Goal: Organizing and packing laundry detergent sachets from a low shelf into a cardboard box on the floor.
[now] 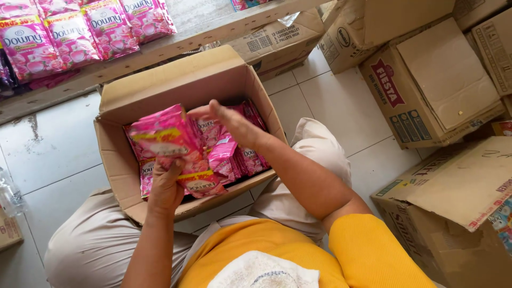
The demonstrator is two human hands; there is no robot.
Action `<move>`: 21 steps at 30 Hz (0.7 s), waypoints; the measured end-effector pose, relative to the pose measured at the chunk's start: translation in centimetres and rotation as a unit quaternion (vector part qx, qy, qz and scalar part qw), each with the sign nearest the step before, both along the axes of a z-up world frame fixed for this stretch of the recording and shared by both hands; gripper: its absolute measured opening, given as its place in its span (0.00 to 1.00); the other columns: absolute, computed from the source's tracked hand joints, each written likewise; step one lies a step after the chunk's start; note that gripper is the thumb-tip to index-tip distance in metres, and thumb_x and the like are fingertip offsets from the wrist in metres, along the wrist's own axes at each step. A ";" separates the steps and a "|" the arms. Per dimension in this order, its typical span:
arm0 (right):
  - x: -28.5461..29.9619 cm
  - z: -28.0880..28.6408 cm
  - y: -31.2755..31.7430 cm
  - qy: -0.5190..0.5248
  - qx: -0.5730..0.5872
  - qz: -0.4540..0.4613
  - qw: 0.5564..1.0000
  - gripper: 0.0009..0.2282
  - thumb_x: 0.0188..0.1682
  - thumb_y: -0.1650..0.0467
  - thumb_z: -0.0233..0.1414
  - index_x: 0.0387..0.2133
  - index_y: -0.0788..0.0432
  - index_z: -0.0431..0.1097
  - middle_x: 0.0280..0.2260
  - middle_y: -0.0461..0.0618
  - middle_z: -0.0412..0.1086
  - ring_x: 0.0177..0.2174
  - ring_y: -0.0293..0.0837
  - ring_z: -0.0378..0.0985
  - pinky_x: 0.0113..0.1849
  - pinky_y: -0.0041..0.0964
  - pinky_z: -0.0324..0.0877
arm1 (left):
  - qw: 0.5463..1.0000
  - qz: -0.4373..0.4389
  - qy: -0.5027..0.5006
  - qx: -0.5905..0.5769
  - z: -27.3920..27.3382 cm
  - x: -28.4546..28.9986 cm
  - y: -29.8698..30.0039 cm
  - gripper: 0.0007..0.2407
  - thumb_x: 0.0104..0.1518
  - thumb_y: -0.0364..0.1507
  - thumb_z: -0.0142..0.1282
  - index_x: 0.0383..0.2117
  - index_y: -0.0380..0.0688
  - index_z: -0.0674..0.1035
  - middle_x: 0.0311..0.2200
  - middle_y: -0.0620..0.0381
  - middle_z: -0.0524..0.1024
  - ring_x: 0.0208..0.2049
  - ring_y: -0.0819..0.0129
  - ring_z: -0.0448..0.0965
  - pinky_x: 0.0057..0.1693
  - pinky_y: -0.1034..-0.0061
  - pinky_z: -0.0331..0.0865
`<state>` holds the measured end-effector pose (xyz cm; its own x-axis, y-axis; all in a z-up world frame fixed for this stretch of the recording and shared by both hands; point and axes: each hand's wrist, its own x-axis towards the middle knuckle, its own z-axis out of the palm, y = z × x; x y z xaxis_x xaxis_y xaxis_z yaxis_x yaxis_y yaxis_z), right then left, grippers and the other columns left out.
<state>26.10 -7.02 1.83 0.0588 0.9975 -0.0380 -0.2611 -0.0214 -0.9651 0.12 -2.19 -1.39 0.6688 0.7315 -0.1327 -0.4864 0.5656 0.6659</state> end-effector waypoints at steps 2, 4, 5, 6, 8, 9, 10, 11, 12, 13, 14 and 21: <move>1.9 -3.6 0.9 -0.055 0.002 -0.069 0.996 0.29 0.59 0.52 0.47 0.60 0.64 0.70 0.58 0.55 0.72 0.59 0.46 0.73 0.62 0.40 0.65 | 1.000 0.003 -0.006 0.013 0.3 -1.6 0.3 0.13 0.62 0.21 0.62 0.52 0.45 0.78 0.49 0.60 0.80 0.50 0.70 0.80 0.59 0.68 0.74; 3.8 -8.5 1.6 -0.395 -0.144 -0.270 0.866 0.30 0.44 0.56 0.61 0.54 0.66 0.69 0.53 0.64 0.69 0.52 0.53 0.73 0.53 0.43 0.69 | 1.000 -0.003 -0.024 0.017 1.0 -3.2 0.7 0.14 0.60 0.21 0.61 0.52 0.47 0.78 0.50 0.60 0.80 0.52 0.70 0.80 0.60 0.66 0.74; 4.0 -11.4 1.3 -0.395 -0.143 -0.269 0.867 0.30 0.44 0.56 0.61 0.54 0.66 0.69 0.53 0.64 0.69 0.52 0.53 0.73 0.53 0.43 0.69 | 1.000 -0.002 -0.024 0.017 0.5 -3.6 0.9 0.14 0.60 0.21 0.61 0.52 0.47 0.78 0.50 0.60 0.80 0.52 0.70 0.80 0.60 0.66 0.74; 4.1 -14.3 1.0 -0.243 -0.277 -0.250 0.896 0.28 0.43 0.56 0.62 0.48 0.68 0.73 0.48 0.66 0.74 0.47 0.57 0.76 0.48 0.49 0.71 | 0.999 -0.010 -0.028 0.019 0.1 -4.0 1.1 0.14 0.61 0.21 0.61 0.52 0.46 0.79 0.50 0.59 0.80 0.52 0.69 0.80 0.60 0.66 0.74; 3.8 -19.3 0.4 -0.081 -0.396 -0.221 0.888 0.26 0.41 0.57 0.62 0.42 0.70 0.77 0.43 0.67 0.78 0.42 0.61 0.80 0.43 0.55 0.74 | 0.999 -0.020 -0.033 0.023 -0.4 -4.2 1.3 0.13 0.62 0.21 0.61 0.52 0.45 0.79 0.50 0.58 0.81 0.52 0.68 0.80 0.61 0.65 0.74; 3.5 -21.4 0.2 -0.198 -0.447 -0.154 0.859 0.26 0.44 0.53 0.60 0.40 0.66 0.79 0.40 0.64 0.77 0.39 0.58 0.81 0.43 0.51 0.74 | 0.999 -0.016 -0.035 0.028 -0.5 -3.9 1.3 0.14 0.61 0.20 0.62 0.52 0.45 0.79 0.50 0.58 0.81 0.51 0.68 0.80 0.59 0.66 0.74; 3.4 -23.4 -0.1 -0.311 -0.489 -0.086 0.810 0.26 0.47 0.50 0.58 0.39 0.63 0.81 0.38 0.62 0.76 0.36 0.54 0.82 0.43 0.47 0.75 | 0.999 -0.013 -0.038 0.032 -0.6 -3.4 1.3 0.14 0.61 0.20 0.62 0.53 0.44 0.79 0.49 0.58 0.81 0.50 0.68 0.80 0.58 0.67 0.74; 3.2 -25.8 0.0 -0.312 -0.488 -0.090 0.810 0.26 0.47 0.50 0.58 0.39 0.63 0.81 0.38 0.62 0.76 0.36 0.54 0.82 0.43 0.47 0.75 | 0.998 -0.016 -0.041 0.034 -0.8 -3.1 1.3 0.14 0.61 0.20 0.62 0.53 0.44 0.79 0.49 0.58 0.81 0.50 0.68 0.80 0.58 0.67 0.74; 2.8 -28.4 0.0 -0.381 -0.462 -0.063 0.799 0.27 0.46 0.50 0.62 0.40 0.66 0.78 0.40 0.65 0.74 0.38 0.58 0.80 0.45 0.49 0.73 | 0.999 -0.014 -0.027 0.028 -1.1 -3.0 1.2 0.15 0.59 0.20 0.62 0.52 0.46 0.79 0.49 0.59 0.81 0.50 0.70 0.80 0.58 0.68 0.74; 2.4 -31.0 0.0 -0.448 -0.432 -0.034 0.782 0.29 0.46 0.50 0.66 0.40 0.68 0.76 0.42 0.68 0.71 0.41 0.62 0.79 0.46 0.51 0.71 | 1.000 -0.012 -0.013 0.021 -1.4 -2.9 1.0 0.16 0.57 0.20 0.63 0.51 0.47 0.78 0.49 0.60 0.81 0.50 0.71 0.80 0.58 0.70 0.74; 1.9 -29.7 -0.2 -0.449 -0.431 -0.034 0.782 0.29 0.46 0.50 0.66 0.40 0.68 0.76 0.42 0.68 0.71 0.41 0.62 0.79 0.46 0.51 0.71 | 1.000 -0.011 -0.013 0.022 -1.6 -3.0 0.9 0.16 0.57 0.20 0.63 0.51 0.47 0.78 0.49 0.60 0.81 0.50 0.71 0.80 0.58 0.70 0.74; 1.5 -18.4 -1.1 0.041 -0.363 -0.255 0.895 0.10 0.45 0.69 0.61 0.36 0.63 0.77 0.35 0.55 0.78 0.36 0.51 0.80 0.39 0.51 0.75 | 1.000 -0.009 -0.023 -0.001 -0.4 -2.7 2.4 0.13 0.60 0.20 0.63 0.49 0.45 0.79 0.46 0.59 0.82 0.47 0.71 0.81 0.55 0.69 0.76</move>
